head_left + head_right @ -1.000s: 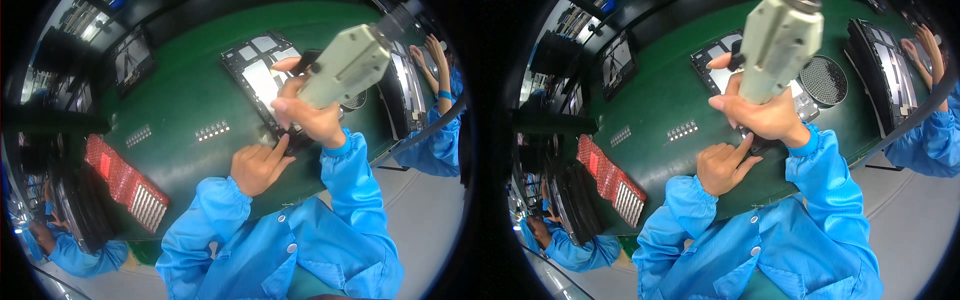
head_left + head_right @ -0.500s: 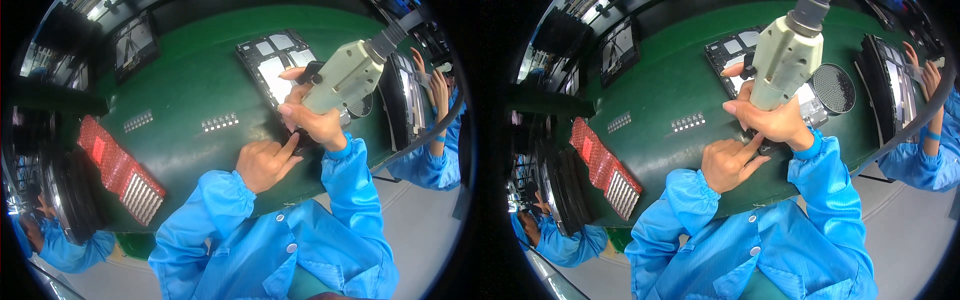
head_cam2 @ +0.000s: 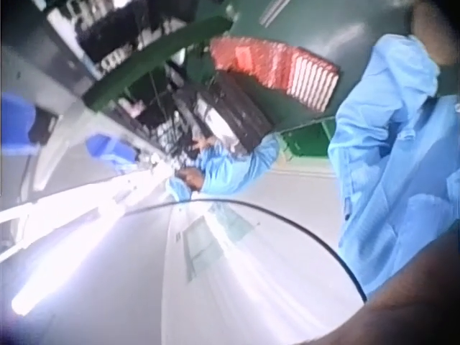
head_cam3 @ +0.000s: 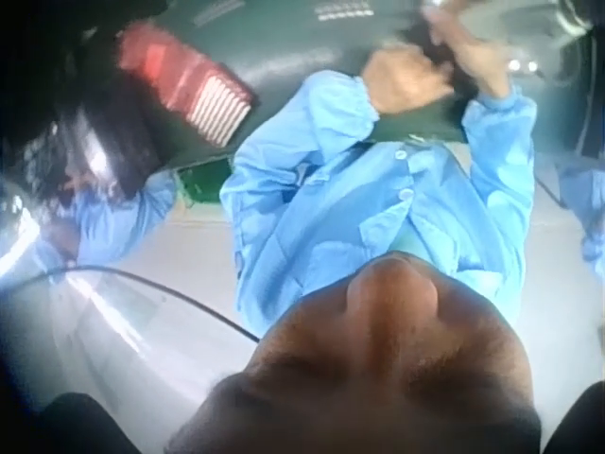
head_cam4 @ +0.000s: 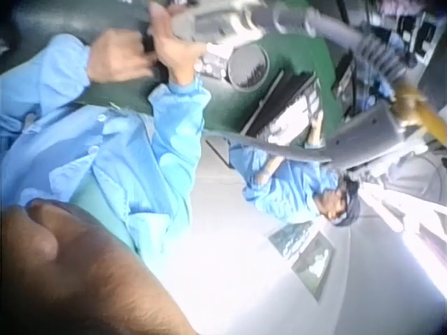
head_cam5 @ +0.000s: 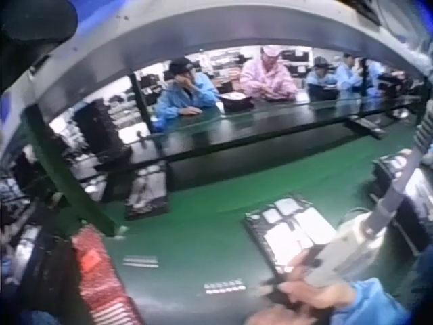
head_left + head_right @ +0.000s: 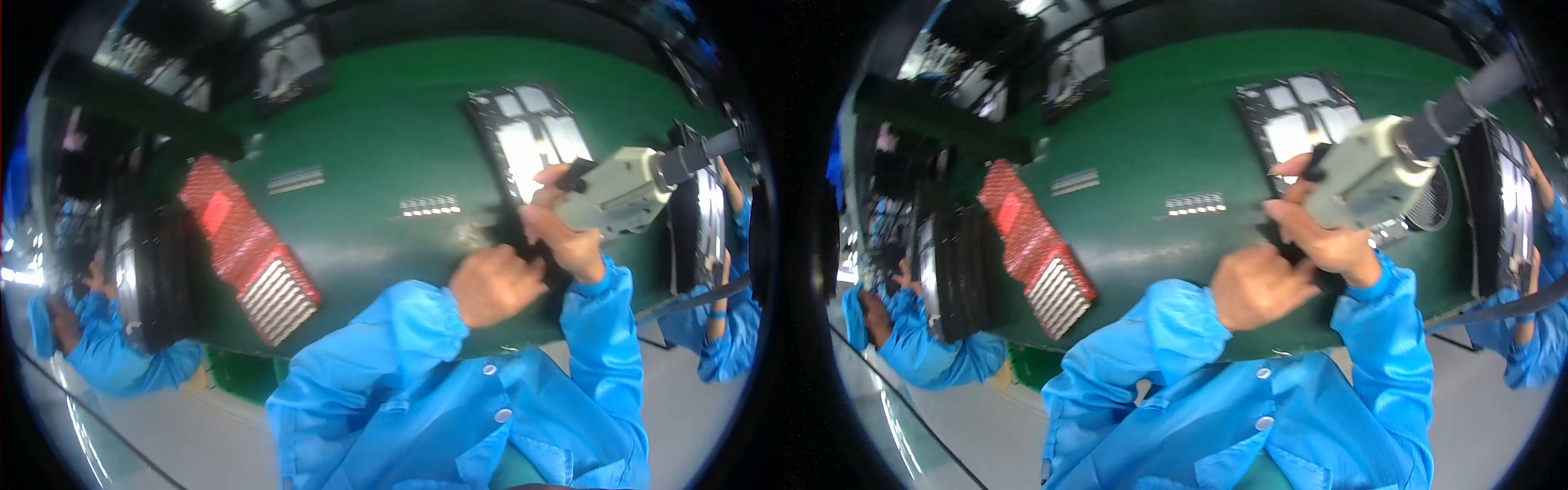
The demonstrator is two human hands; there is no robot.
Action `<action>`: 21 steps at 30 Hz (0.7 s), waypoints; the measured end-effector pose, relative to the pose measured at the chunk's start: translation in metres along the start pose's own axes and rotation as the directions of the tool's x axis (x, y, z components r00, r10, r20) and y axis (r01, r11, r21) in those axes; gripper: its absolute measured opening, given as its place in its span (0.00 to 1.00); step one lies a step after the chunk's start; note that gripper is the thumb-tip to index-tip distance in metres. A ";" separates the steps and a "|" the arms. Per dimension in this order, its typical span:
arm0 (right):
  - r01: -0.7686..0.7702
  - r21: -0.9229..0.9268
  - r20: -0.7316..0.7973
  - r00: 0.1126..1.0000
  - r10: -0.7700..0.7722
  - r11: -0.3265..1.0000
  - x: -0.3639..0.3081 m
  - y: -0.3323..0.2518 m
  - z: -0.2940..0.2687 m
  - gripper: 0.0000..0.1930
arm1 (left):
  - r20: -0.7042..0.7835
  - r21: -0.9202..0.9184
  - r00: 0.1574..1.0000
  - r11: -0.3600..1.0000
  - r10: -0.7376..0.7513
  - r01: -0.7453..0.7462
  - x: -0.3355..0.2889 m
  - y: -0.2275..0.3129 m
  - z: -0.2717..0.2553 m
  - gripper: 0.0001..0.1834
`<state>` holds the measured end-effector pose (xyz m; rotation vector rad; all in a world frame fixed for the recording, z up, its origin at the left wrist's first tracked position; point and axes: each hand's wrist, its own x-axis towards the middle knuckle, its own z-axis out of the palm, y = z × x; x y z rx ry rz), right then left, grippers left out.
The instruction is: The person assembles tablets by placing components onto the frames by hand and driving screws with an electric screwdriver before moving the devices along the assembly line.
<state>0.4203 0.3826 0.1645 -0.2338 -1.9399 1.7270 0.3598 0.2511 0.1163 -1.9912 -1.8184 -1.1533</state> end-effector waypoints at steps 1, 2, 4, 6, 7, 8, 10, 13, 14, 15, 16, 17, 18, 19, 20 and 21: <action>-0.007 0.005 -0.031 0.999 0.007 1.000 0.001 0.003 -0.001 0.20 | -0.069 -0.044 0.994 0.995 0.081 -0.085 0.000 0.001 0.005 0.15; -0.002 0.045 -0.050 0.999 0.004 0.999 0.004 0.005 -0.002 0.22 | -0.024 -0.076 0.993 0.990 0.115 -0.116 0.001 0.003 0.004 0.17; 0.057 0.090 -0.138 0.989 -0.045 0.994 0.013 0.006 -0.003 0.24 | -0.050 -0.047 0.996 0.996 0.072 -0.074 0.009 0.004 0.002 0.19; 0.203 0.076 -0.287 0.942 -0.174 0.976 0.009 -0.014 -0.020 0.26 | -0.030 0.017 0.999 0.999 0.029 -0.028 0.017 0.009 0.009 0.21; 0.251 0.078 -0.347 0.914 -0.210 0.965 0.011 -0.012 -0.033 0.26 | -0.016 0.041 1.000 0.999 -0.011 0.011 0.015 -0.002 0.023 0.21; 0.226 0.094 -0.360 0.916 -0.178 0.970 0.012 -0.001 -0.045 0.27 | -0.016 0.167 1.000 0.986 0.000 0.003 0.017 -0.014 0.025 0.21; 0.189 0.062 -0.392 0.908 -0.150 0.980 0.010 0.019 -0.060 0.27 | -0.042 0.233 0.999 0.972 -0.010 0.020 0.026 -0.047 0.022 0.18; 0.195 -0.152 -0.362 0.901 -0.238 0.969 -0.017 0.069 -0.119 0.23 | -0.053 0.333 0.998 0.942 -0.031 0.047 0.066 -0.099 0.031 0.16; 0.173 -0.117 -0.364 0.909 -0.204 0.978 -0.015 0.050 -0.098 0.23 | -0.095 0.386 0.994 0.919 -0.046 0.079 0.078 -0.119 0.040 0.14; 0.150 -0.086 -0.365 0.915 -0.171 0.985 -0.013 0.033 -0.078 0.23 | -0.059 0.431 0.992 0.893 -0.115 0.130 0.088 -0.140 0.040 0.14; 0.155 -0.074 -0.358 0.918 -0.171 0.985 -0.012 0.034 -0.074 0.23 | -0.045 0.490 0.987 0.857 -0.154 0.156 0.097 -0.161 0.038 0.13; 0.147 -0.083 -0.329 0.930 -0.166 0.986 -0.012 0.036 -0.073 0.24 | 0.065 0.545 0.941 0.802 -0.332 0.245 0.109 -0.177 0.039 0.13; 0.136 -0.100 -0.302 0.940 -0.160 0.986 -0.014 0.037 -0.072 0.24 | -0.012 0.623 0.926 0.722 -0.377 0.302 0.116 -0.193 0.045 0.14; 0.152 -0.086 -0.252 0.953 -0.169 0.985 -0.011 0.034 -0.062 0.24 | -0.079 0.672 0.852 0.604 -0.517 0.429 0.119 -0.211 0.034 0.17; 0.151 -0.070 -0.244 0.956 -0.163 0.986 -0.010 0.041 -0.057 0.23 | -0.035 0.642 0.785 0.588 -0.619 0.492 0.122 -0.216 0.023 0.19; 0.149 -0.058 -0.239 0.958 -0.159 0.987 -0.008 0.046 -0.054 0.23 | 0.013 0.614 0.704 0.561 -0.710 0.555 0.120 -0.220 0.014 0.21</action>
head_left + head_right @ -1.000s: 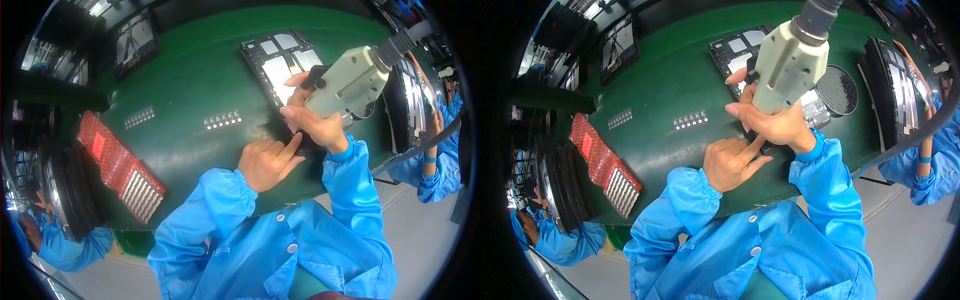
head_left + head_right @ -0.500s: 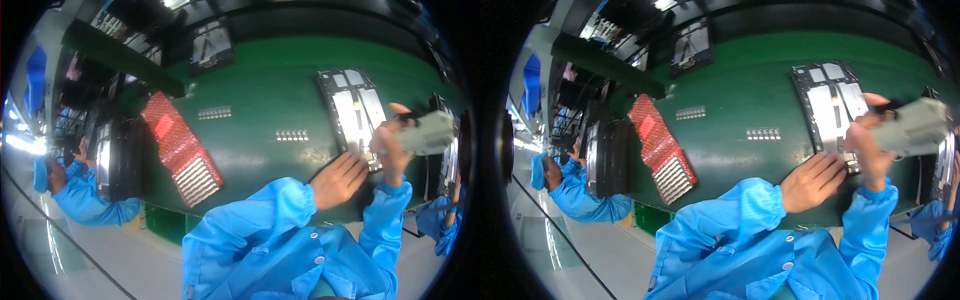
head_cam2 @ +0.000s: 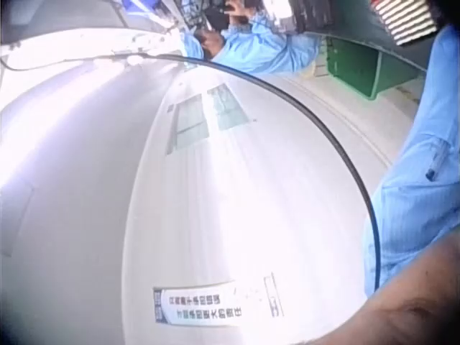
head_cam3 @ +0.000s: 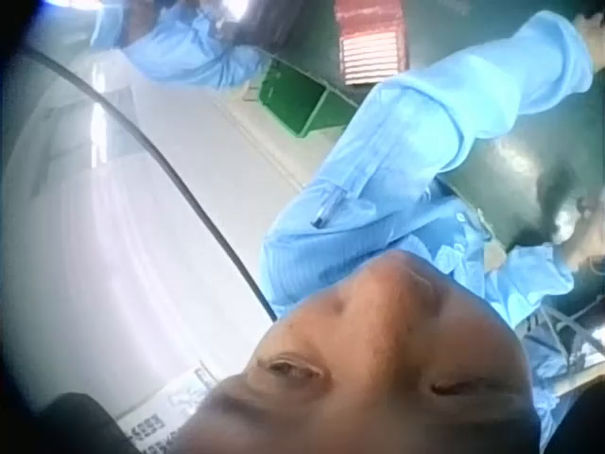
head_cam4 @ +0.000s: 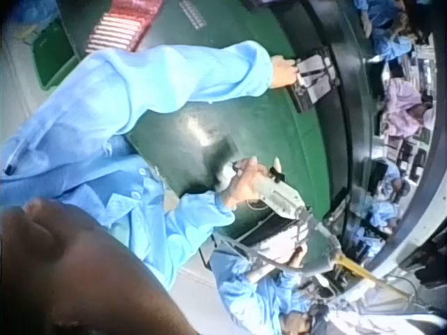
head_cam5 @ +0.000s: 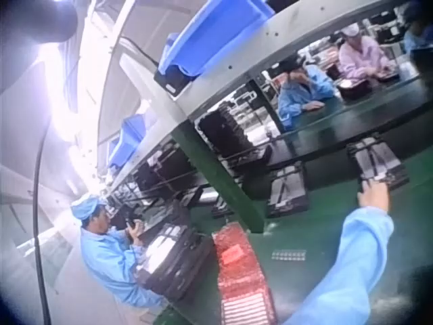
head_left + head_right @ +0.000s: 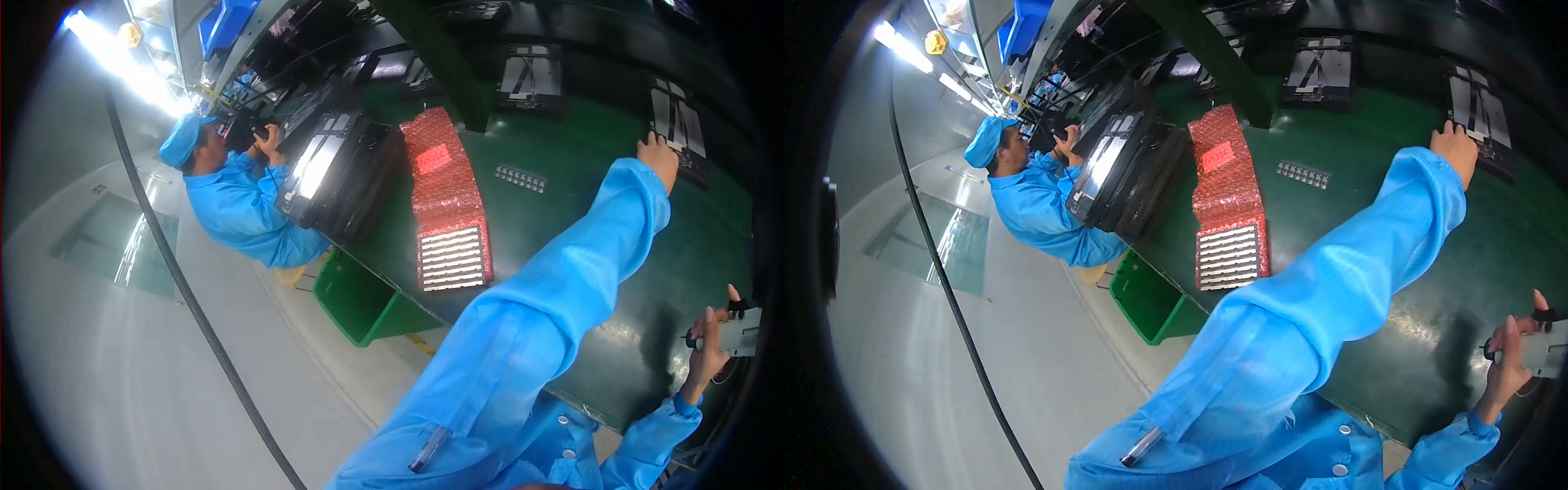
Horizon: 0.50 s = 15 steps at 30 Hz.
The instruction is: The person assembles tablets by placing components onto the frames by hand and driving screws with an electric screwdriver before moving the devices along the assembly line.
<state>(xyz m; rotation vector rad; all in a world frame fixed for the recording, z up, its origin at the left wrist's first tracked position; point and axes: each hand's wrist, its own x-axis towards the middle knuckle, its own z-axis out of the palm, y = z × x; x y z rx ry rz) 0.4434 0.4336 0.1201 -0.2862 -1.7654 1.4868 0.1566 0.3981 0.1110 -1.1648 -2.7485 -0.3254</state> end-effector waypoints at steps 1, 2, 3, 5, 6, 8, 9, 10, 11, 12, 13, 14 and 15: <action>-0.027 -0.014 -0.014 1.000 0.027 1.000 0.000 0.002 -0.003 0.23 | 0.013 -0.019 1.000 1.000 0.012 -0.011 -0.003 0.006 -0.004 0.21; -0.049 -0.018 -0.023 0.999 0.049 0.999 0.001 0.003 -0.005 0.23 | 0.122 -0.091 0.992 0.996 0.030 -0.019 -0.012 0.008 -0.023 0.20; -0.046 -0.027 -0.029 0.999 0.045 0.999 0.002 -0.001 -0.008 0.23 | 0.218 -0.161 0.974 0.987 0.057 -0.021 -0.023 0.006 -0.049 0.21; -0.050 0.005 -0.037 0.998 0.050 0.999 0.003 -0.009 -0.006 0.23 | 0.107 -0.044 0.988 0.993 0.115 -0.111 -0.060 -0.022 -0.104 0.24; -0.039 -0.021 -0.048 0.998 0.038 0.999 0.002 -0.020 -0.014 0.23 | 0.028 -0.045 0.982 0.982 0.186 -0.184 -0.072 -0.033 -0.126 0.25; -0.040 -0.015 -0.036 0.999 0.039 0.999 -0.002 -0.023 -0.020 0.24 | -0.215 -0.123 0.960 0.970 0.182 -0.211 -0.108 -0.083 -0.167 0.25; -0.026 0.047 0.000 1.000 0.026 0.999 -0.003 -0.015 -0.015 0.24 | -0.330 -0.087 0.934 0.980 0.140 -0.178 -0.134 -0.116 -0.188 0.26; -0.024 0.048 0.011 1.000 0.023 0.999 -0.005 -0.012 -0.015 0.24 | -0.364 -0.124 0.931 0.989 0.034 -0.084 -0.158 -0.136 -0.213 0.26; -0.027 0.039 -0.007 1.000 0.028 0.999 -0.006 -0.010 -0.015 0.24 | -0.426 -0.091 0.903 0.996 -0.051 0.013 -0.181 -0.161 -0.230 0.27; -0.024 0.041 -0.023 0.999 0.025 0.999 -0.008 -0.010 -0.015 0.25 | -0.498 -0.094 0.857 0.990 -0.136 0.102 -0.206 -0.190 -0.246 0.25; -0.046 0.051 -0.017 0.999 0.047 0.998 -0.007 -0.011 -0.011 0.25 | -0.552 -0.026 0.816 0.982 -0.170 0.187 -0.231 -0.206 -0.274 0.24; -0.076 0.025 -0.020 0.997 0.076 0.997 -0.007 -0.005 -0.015 0.26 | -0.436 -0.272 0.790 0.900 -0.431 0.341 -0.258 -0.214 -0.299 0.23; -0.077 0.034 -0.014 0.997 0.078 0.996 -0.007 -0.003 -0.013 0.26 | -0.517 -0.212 0.706 0.871 -0.484 0.442 -0.279 -0.238 -0.306 0.22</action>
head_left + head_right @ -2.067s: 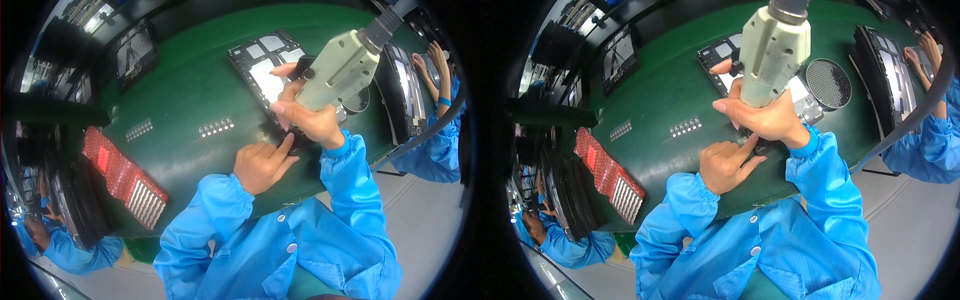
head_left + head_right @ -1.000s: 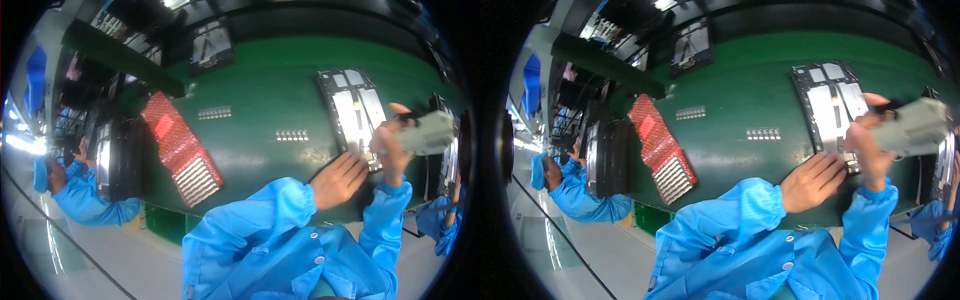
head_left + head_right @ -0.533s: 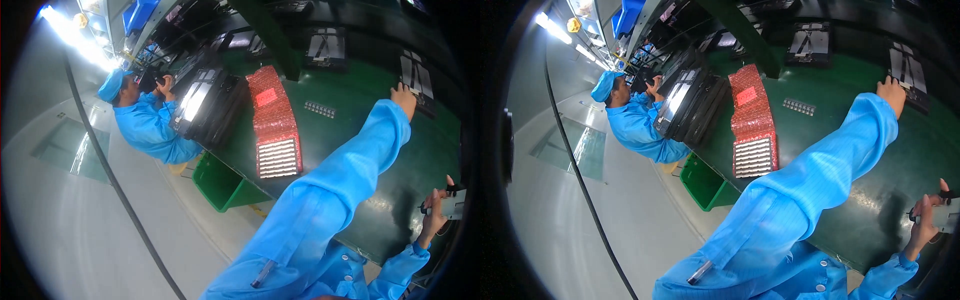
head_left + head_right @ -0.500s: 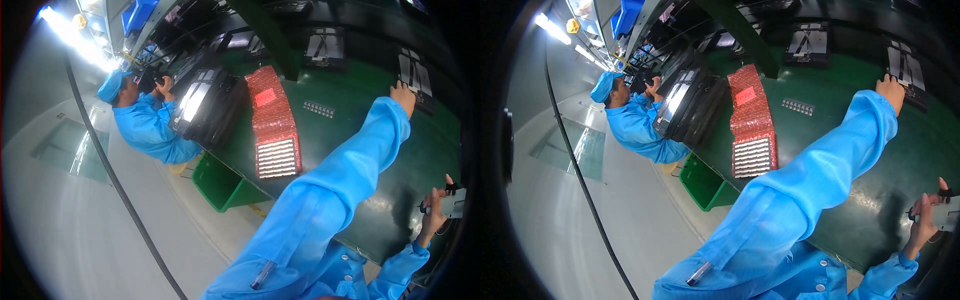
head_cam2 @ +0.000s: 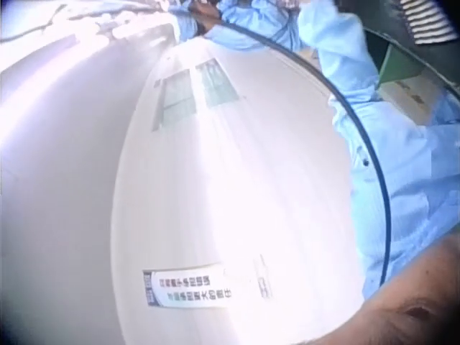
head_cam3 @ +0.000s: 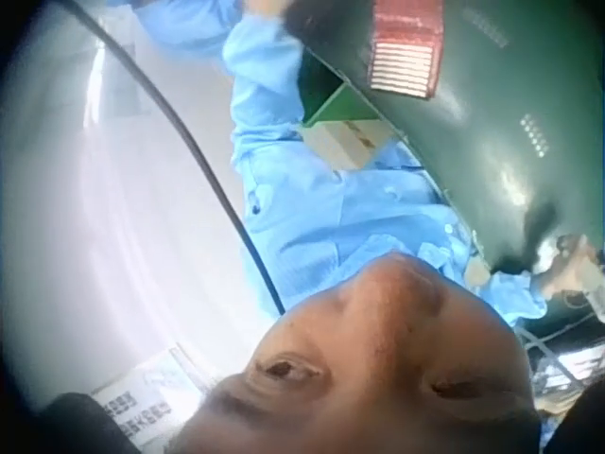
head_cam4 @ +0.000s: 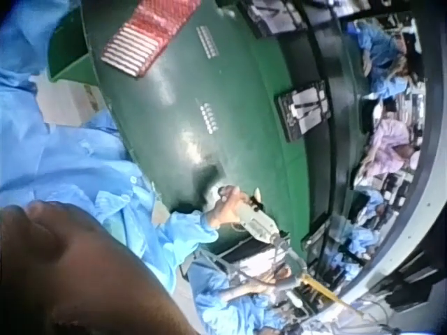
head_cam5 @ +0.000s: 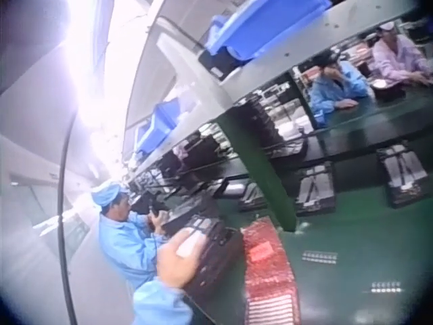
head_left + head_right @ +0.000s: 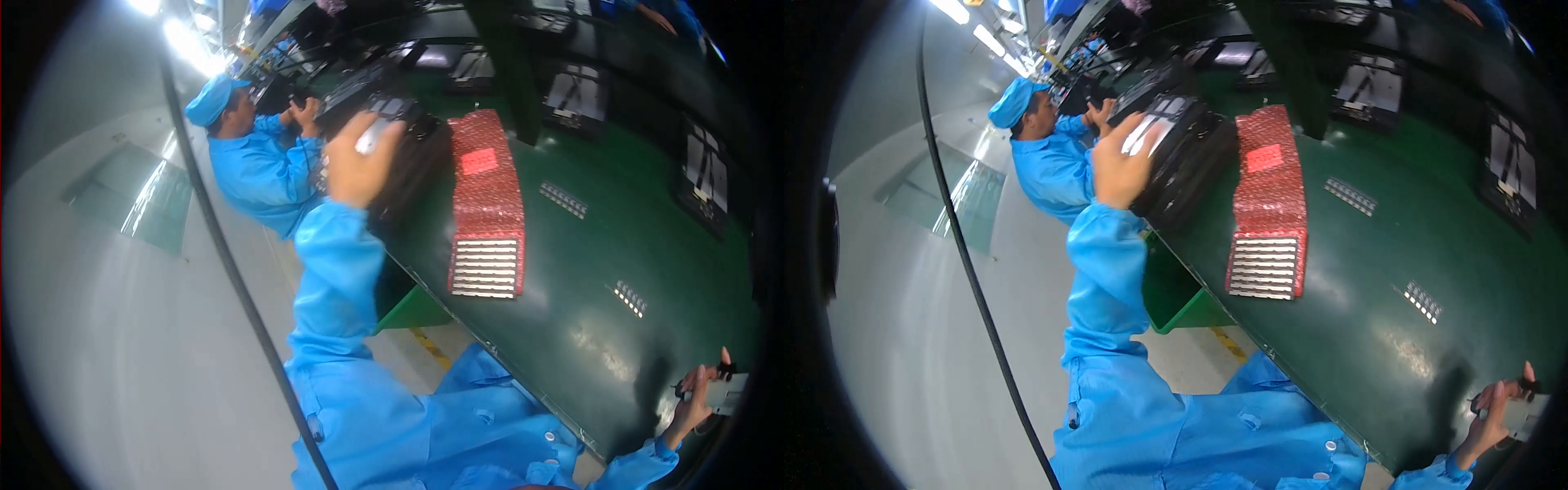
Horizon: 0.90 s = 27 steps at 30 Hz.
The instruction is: The person assembles tablets by placing components onto the frames by hand and driving screws with an electric screwdriver before moving the devices along the assembly line.
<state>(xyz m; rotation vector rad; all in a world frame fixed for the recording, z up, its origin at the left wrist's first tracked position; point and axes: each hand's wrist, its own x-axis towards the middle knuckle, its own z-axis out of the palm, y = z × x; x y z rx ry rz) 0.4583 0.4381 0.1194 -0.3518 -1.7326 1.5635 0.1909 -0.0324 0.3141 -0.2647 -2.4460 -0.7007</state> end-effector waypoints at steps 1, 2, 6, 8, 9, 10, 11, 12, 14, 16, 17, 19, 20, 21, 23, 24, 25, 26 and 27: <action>-0.006 0.013 0.010 1.000 0.006 1.000 0.001 -0.001 0.002 0.26 | -0.116 0.109 0.992 0.992 -0.057 0.070 -0.006 -0.032 -0.017 0.22; -0.006 0.019 0.030 1.000 0.006 1.000 0.003 -0.001 0.005 0.26 | -0.202 0.148 0.976 0.983 -0.080 0.111 -0.014 -0.065 -0.033 0.21; -0.004 -0.112 -0.038 0.999 -0.001 0.994 0.009 -0.006 0.009 0.28 | -0.321 0.204 0.944 0.967 -0.078 0.150 -0.042 -0.099 -0.046 0.20; -0.017 -0.073 -0.071 0.997 0.012 0.997 0.009 -0.003 0.005 0.28 | -0.280 0.108 0.959 0.991 -0.047 0.080 -0.041 -0.079 -0.035 0.19; -0.035 -0.013 -0.068 0.997 0.034 0.999 0.012 0.001 0.006 0.28 | -0.265 0.001 0.964 1.000 -0.028 0.030 -0.033 -0.071 -0.020 0.18; -0.020 -0.015 -0.057 0.998 0.019 1.000 0.014 -0.005 0.018 0.27 | -0.231 -0.037 0.973 0.999 -0.016 0.008 -0.026 -0.055 -0.003 0.18; 0.000 -0.006 -0.035 0.999 0.000 1.000 0.016 -0.012 0.037 0.26 | -0.185 -0.056 0.978 0.992 0.097 -0.109 -0.022 -0.037 0.013 0.18; -0.006 0.007 -0.023 1.000 0.006 1.000 0.018 -0.011 0.039 0.25 | -0.149 -0.082 0.965 0.970 0.214 -0.228 -0.018 -0.016 0.031 0.17; -0.007 0.038 -0.010 1.000 0.008 0.999 0.017 -0.017 0.036 0.25 | 0.002 -0.074 0.892 0.890 0.451 -0.450 -0.007 0.026 0.079 0.16; -0.013 0.010 -0.036 0.999 0.013 1.000 0.015 -0.018 0.030 0.24 | 0.208 -0.199 0.766 0.793 0.609 -0.576 -0.001 0.056 0.136 0.16; -0.035 0.025 -0.036 0.999 0.036 0.999 0.015 -0.020 0.033 0.23 | 0.298 -0.193 0.707 0.765 0.642 -0.614 0.000 0.063 0.164 0.18; -0.018 -0.014 -0.002 1.000 0.018 1.000 0.018 -0.024 0.044 0.23 | 0.422 -0.102 0.626 0.721 0.655 -0.685 0.008 0.071 0.219 0.17; -0.039 0.001 0.001 0.999 0.039 0.999 0.018 -0.026 0.046 0.24 | 0.438 -0.034 0.584 0.662 0.683 -0.749 0.018 0.072 0.246 0.15; -0.064 0.026 0.012 0.998 0.064 0.998 0.018 -0.026 0.046 0.24 | 0.485 0.087 0.603 0.652 0.633 -0.754 0.030 0.075 0.267 0.12; -0.091 -0.008 0.041 0.995 0.091 0.996 0.017 -0.028 0.041 0.24 | 0.638 0.401 0.688 0.614 0.345 -0.680 0.052 0.083 0.300 0.08; -0.106 0.017 0.029 0.994 0.105 0.994 0.016 -0.031 0.038 0.23 | 0.716 0.412 0.672 0.665 0.186 -0.623 0.065 0.088 0.312 0.13; -0.065 -0.038 0.043 0.997 0.067 0.997 0.015 -0.032 0.033 0.24 | 0.707 0.404 0.675 0.663 0.210 -0.630 0.073 0.085 0.324 0.12; 0.027 -0.050 0.078 0.997 -0.023 0.998 0.016 -0.025 0.028 0.23 | 0.728 0.402 0.659 0.662 0.189 -0.633 0.083 0.083 0.337 0.13; -0.036 0.012 0.091 0.995 0.034 0.999 0.016 -0.030 0.028 0.23 | 0.721 0.421 0.664 0.636 0.198 -0.647 0.085 0.071 0.340 0.16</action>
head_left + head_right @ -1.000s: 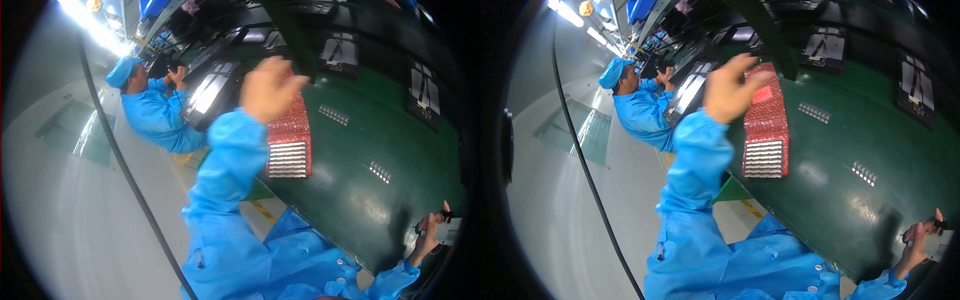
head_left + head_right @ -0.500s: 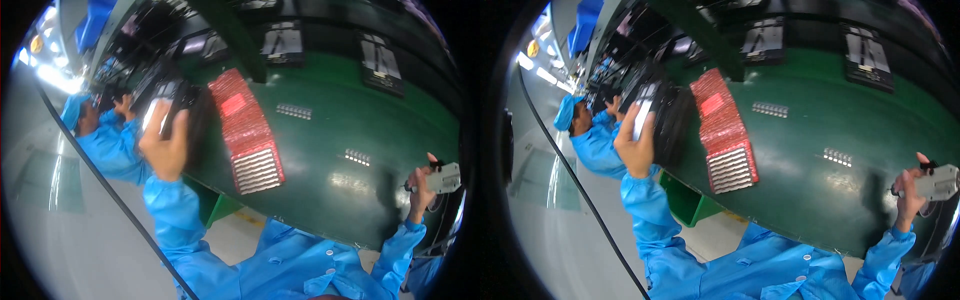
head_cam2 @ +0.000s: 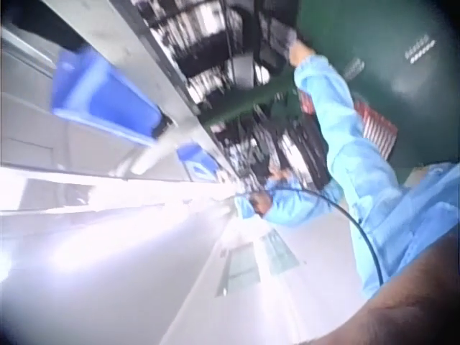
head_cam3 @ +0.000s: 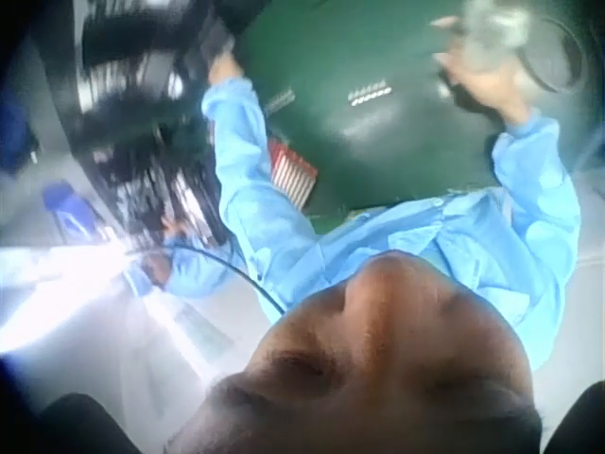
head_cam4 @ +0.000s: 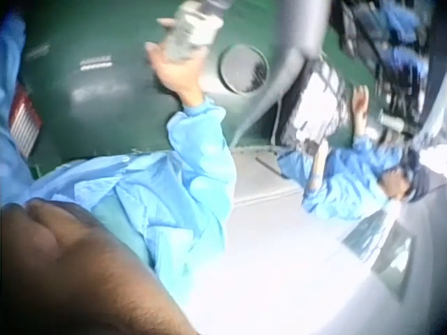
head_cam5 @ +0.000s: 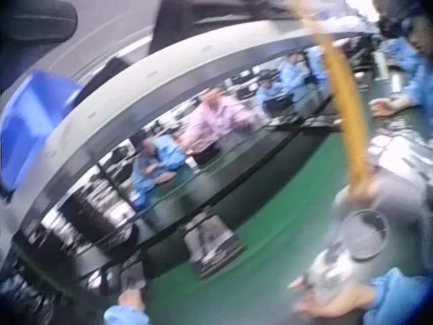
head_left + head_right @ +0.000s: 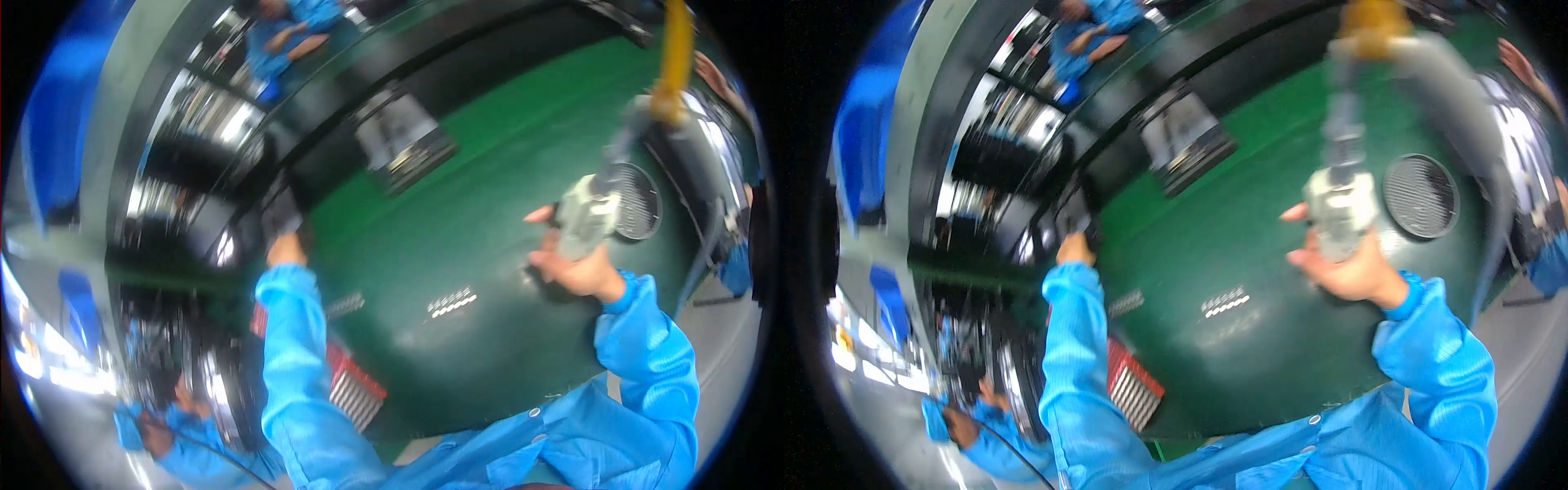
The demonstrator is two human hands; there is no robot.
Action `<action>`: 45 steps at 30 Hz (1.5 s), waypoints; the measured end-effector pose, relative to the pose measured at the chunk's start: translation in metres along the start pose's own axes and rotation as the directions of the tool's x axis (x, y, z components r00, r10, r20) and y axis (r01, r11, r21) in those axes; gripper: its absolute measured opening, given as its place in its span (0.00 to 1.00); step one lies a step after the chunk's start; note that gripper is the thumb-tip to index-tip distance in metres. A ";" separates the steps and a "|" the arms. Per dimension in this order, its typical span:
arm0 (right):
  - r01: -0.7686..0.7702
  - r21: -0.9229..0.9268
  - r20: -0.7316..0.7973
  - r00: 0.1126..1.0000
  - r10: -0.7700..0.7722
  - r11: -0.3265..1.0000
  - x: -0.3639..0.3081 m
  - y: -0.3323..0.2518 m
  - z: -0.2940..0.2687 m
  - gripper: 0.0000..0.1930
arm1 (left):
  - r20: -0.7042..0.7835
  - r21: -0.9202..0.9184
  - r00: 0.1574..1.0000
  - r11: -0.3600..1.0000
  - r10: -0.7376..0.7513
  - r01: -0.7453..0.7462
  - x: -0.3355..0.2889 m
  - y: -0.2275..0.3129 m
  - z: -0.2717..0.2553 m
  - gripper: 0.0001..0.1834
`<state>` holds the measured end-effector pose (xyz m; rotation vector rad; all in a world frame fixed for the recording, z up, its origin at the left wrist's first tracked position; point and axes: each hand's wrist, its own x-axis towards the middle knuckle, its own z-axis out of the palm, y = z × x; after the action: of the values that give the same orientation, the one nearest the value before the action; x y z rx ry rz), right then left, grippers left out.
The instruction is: The person assembles tablets by placing components onto the frames by hand and driving screws with an electric screwdriver before moving the devices along the assembly line.
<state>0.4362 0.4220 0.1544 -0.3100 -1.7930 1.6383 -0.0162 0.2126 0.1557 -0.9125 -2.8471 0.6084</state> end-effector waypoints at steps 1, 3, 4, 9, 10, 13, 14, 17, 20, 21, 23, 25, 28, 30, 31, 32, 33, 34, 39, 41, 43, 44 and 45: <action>0.127 -0.001 -0.041 0.991 -0.127 0.992 0.004 0.009 0.001 0.24 | 0.012 -0.025 1.000 1.000 0.000 0.000 0.006 0.005 0.008 0.21; 0.298 -0.188 0.072 0.955 -0.289 0.936 0.011 0.011 -0.003 0.23 | -0.140 -0.121 0.990 0.992 0.010 -0.027 0.005 -0.004 0.013 0.22; 0.261 -0.066 0.025 0.965 -0.260 0.963 0.011 0.009 -0.002 0.22 | -0.220 -0.153 0.975 0.986 0.026 -0.061 0.000 -0.008 0.010 0.21; 0.151 -0.002 -0.046 0.987 -0.151 0.988 0.003 -0.005 -0.001 0.23 | -0.353 -0.032 0.932 0.996 -0.085 0.079 -0.003 0.006 -0.036 0.17; 0.157 -0.113 -0.014 0.987 -0.159 0.981 0.002 -0.003 -0.004 0.26 | -0.365 0.005 0.926 0.995 -0.092 0.100 -0.002 0.009 -0.047 0.18; 0.157 -0.054 -0.077 0.984 -0.161 0.986 0.006 0.005 0.001 0.22 | -0.474 0.040 0.878 0.998 0.068 -0.056 0.015 -0.015 -0.058 0.22; 0.161 -0.009 -0.067 0.985 -0.161 0.987 0.007 -0.004 -0.002 0.20 | -0.535 0.067 0.830 0.987 0.159 -0.146 0.017 -0.015 -0.064 0.23; 0.250 -0.014 -0.119 0.961 -0.250 0.968 0.012 -0.006 -0.001 0.16 | -0.525 -0.137 0.845 0.968 0.107 -0.208 0.014 -0.003 -0.093 0.22; 0.102 -0.013 -0.058 0.993 -0.103 0.995 0.010 -0.011 -0.008 0.26 | -0.653 -0.307 0.753 0.879 0.085 -0.365 -0.009 0.027 -0.133 0.18; 0.103 0.010 -0.063 0.993 -0.102 0.995 0.009 -0.017 -0.010 0.22 | -0.732 -0.282 0.665 0.822 0.150 -0.495 -0.021 0.034 -0.145 0.17; 0.153 0.011 -0.100 0.983 -0.151 0.988 0.010 -0.018 -0.012 0.18 | -0.756 -0.311 0.631 0.755 0.172 -0.578 -0.057 0.060 -0.169 0.17; 0.226 0.023 -0.125 0.967 -0.222 0.974 0.008 -0.026 -0.013 0.15 | -0.801 -0.314 0.568 0.673 0.190 -0.669 -0.116 0.089 -0.203 0.16; 0.270 -0.027 -0.196 0.943 -0.270 0.962 0.006 -0.028 -0.026 0.14 | -0.817 -0.267 0.510 0.609 0.268 -0.747 -0.170 0.133 -0.211 0.17; 0.332 -0.180 -0.272 0.888 -0.371 0.926 0.004 -0.027 -0.045 0.13 | -0.912 -0.104 0.276 0.479 0.304 -0.872 -0.188 0.173 -0.194 0.20; 0.317 -0.202 -0.298 0.882 -0.366 0.927 0.007 -0.036 -0.050 0.13 | -0.859 -0.006 0.228 0.437 0.458 -0.900 -0.212 0.175 -0.209 0.21; 0.284 -0.233 -0.327 0.878 -0.350 0.930 0.006 -0.042 -0.057 0.13 | -0.806 0.055 0.198 0.404 0.557 -0.913 -0.225 0.179 -0.208 0.24; 0.282 -0.162 -0.369 0.871 -0.323 0.946 0.008 -0.040 -0.062 0.14 | -0.761 0.120 0.140 0.349 0.634 -0.929 -0.234 0.185 -0.207 0.28; 0.286 -0.083 -0.401 0.868 -0.294 0.955 0.012 -0.038 -0.065 0.14 | -0.739 0.123 0.109 0.294 0.664 -0.948 -0.241 0.192 -0.206 0.29; 0.216 0.050 -0.425 0.888 -0.175 0.975 0.010 -0.044 -0.102 0.17 | -0.671 0.141 0.095 0.252 0.735 -0.958 -0.280 0.238 -0.185 0.22; 0.193 -0.008 -0.413 0.893 -0.179 0.981 0.013 -0.039 -0.108 0.18 | -0.648 0.051 0.195 0.297 0.737 -0.954 -0.301 0.252 -0.172 0.24; 0.182 0.014 -0.395 0.904 -0.162 0.983 0.018 -0.032 -0.106 0.18 | -0.615 0.002 0.249 0.317 0.748 -0.948 -0.313 0.261 -0.156 0.25; 0.177 0.023 -0.390 0.908 -0.154 0.984 0.018 -0.027 -0.103 0.18 | -0.617 -0.099 0.278 0.278 0.736 -0.956 -0.316 0.265 -0.146 0.27; 0.156 0.014 -0.376 0.916 -0.139 0.988 0.019 -0.022 -0.100 0.18 | -0.618 -0.196 0.304 0.232 0.725 -0.953 -0.318 0.266 -0.139 0.29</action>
<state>0.4897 0.5083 0.1796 -0.4255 -1.4528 1.4006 0.4151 0.2750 0.1879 -2.4513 -1.8096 -0.4451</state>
